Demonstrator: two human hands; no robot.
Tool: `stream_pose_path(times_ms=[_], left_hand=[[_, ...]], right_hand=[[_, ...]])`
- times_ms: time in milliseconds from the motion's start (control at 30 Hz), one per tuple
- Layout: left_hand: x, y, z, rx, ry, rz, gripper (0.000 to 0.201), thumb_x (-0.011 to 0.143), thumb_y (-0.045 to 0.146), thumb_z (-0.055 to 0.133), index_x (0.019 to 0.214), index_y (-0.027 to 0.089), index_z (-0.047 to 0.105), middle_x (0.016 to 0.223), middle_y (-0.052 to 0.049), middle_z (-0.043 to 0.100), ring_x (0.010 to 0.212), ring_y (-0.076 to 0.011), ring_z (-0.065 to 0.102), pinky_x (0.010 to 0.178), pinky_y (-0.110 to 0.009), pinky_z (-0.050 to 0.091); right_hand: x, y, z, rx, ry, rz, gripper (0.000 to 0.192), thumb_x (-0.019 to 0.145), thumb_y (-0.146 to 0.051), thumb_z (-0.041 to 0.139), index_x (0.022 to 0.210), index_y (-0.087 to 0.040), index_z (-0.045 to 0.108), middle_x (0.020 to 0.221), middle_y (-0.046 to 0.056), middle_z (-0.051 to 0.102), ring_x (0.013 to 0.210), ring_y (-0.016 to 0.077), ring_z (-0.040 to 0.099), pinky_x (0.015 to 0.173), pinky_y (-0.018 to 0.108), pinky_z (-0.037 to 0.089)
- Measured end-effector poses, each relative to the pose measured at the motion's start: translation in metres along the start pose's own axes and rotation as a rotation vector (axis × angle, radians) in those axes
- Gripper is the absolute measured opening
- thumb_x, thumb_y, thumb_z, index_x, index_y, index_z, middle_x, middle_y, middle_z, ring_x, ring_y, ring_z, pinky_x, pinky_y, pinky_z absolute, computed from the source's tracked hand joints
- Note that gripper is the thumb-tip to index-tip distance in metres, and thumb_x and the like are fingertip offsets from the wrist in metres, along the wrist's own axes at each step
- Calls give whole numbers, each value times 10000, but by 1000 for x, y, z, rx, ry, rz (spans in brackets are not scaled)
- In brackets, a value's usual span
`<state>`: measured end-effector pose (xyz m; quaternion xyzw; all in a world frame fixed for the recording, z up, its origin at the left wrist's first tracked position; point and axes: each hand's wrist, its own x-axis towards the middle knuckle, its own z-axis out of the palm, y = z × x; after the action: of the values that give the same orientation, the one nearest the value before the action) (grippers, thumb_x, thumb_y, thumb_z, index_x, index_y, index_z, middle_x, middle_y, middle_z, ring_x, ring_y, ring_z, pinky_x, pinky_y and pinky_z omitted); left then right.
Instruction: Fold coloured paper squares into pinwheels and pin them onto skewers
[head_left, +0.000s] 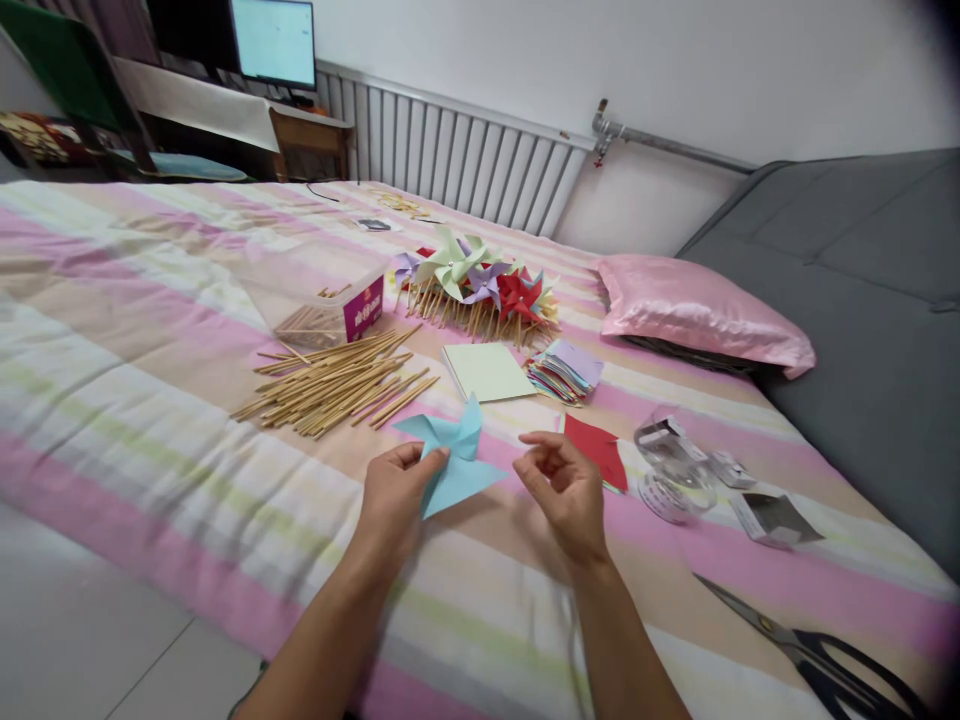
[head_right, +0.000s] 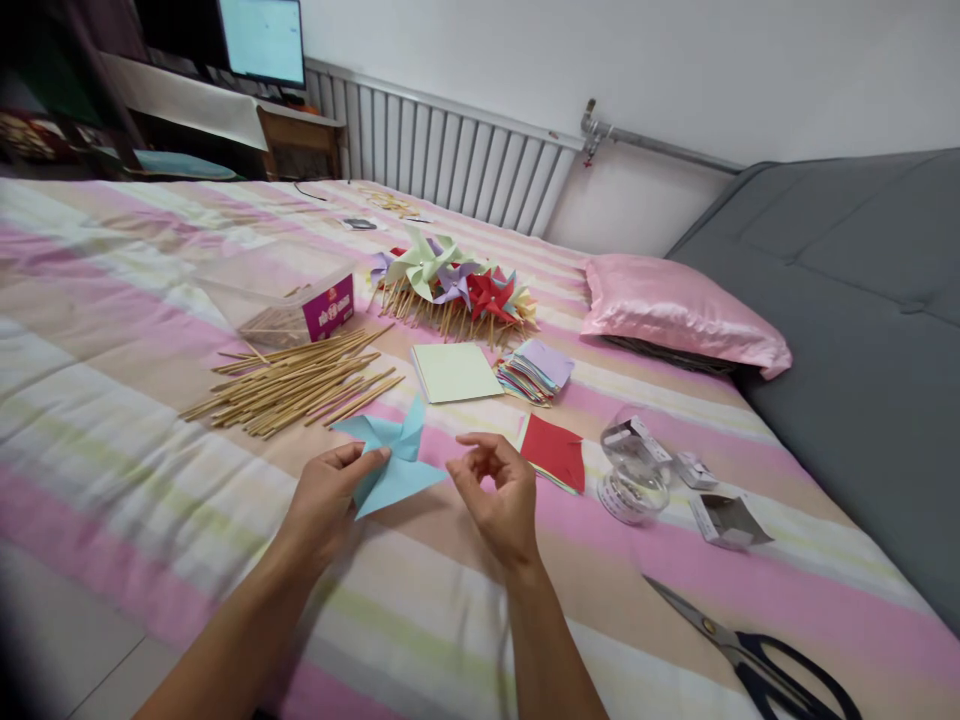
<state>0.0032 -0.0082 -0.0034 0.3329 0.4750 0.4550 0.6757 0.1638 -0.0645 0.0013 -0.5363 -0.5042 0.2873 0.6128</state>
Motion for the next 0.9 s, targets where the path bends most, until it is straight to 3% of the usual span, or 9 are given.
stream_pose_path(times_ms=[100,167,233,333,500,733,900], left_hand=[[1,3,-1,-98,60,-1,245,552,289,772,602,153,575,492,52,548,430,-71,463,428,-176,319],[-1,5,-1,-134,90,3,262,539,268,780,587,158,547,477,64,528,424,-65,451,425,-171,319],[-3,6,0,-172,81,-2,270,522,251,785,582,155,540,481,63,529,440,-69,464,445,-176,347],[-5,6,2,-205,41,-20,277,512,250,789,591,153,542,492,59,530,458,-77,469,457,-186,362],[-5,1,5,-187,41,11,294,532,265,790,569,156,519,485,79,470,463,-63,423,454,-179,339],[-12,-1,12,-145,3,26,252,560,286,780,576,144,573,492,55,533,440,-66,445,453,-190,345],[-12,-6,13,-71,-10,58,229,581,318,761,611,131,634,539,25,585,470,-83,478,471,-199,359]], right_hand=[[-7,-2,5,-59,-231,-7,184,766,-180,628,947,-205,657,524,-44,581,475,104,558,487,211,432],[-10,-1,12,-93,-395,0,287,759,-149,614,1036,-212,658,599,-15,663,502,117,602,486,212,455],[-13,2,21,-126,-448,-22,334,761,-134,603,1078,-222,660,718,16,719,566,127,639,522,219,488],[-14,8,29,-155,-378,-84,258,767,-158,626,1004,-224,704,801,33,744,622,138,667,570,227,516],[-13,10,31,-124,-190,-53,81,754,-244,683,795,-200,736,680,27,724,543,138,653,537,228,522],[-12,3,34,-6,-72,119,140,764,-303,665,716,-172,646,582,7,644,499,131,607,469,218,475],[-9,5,32,-8,-53,153,191,740,-316,668,642,-160,618,741,43,661,477,92,539,461,218,420]])
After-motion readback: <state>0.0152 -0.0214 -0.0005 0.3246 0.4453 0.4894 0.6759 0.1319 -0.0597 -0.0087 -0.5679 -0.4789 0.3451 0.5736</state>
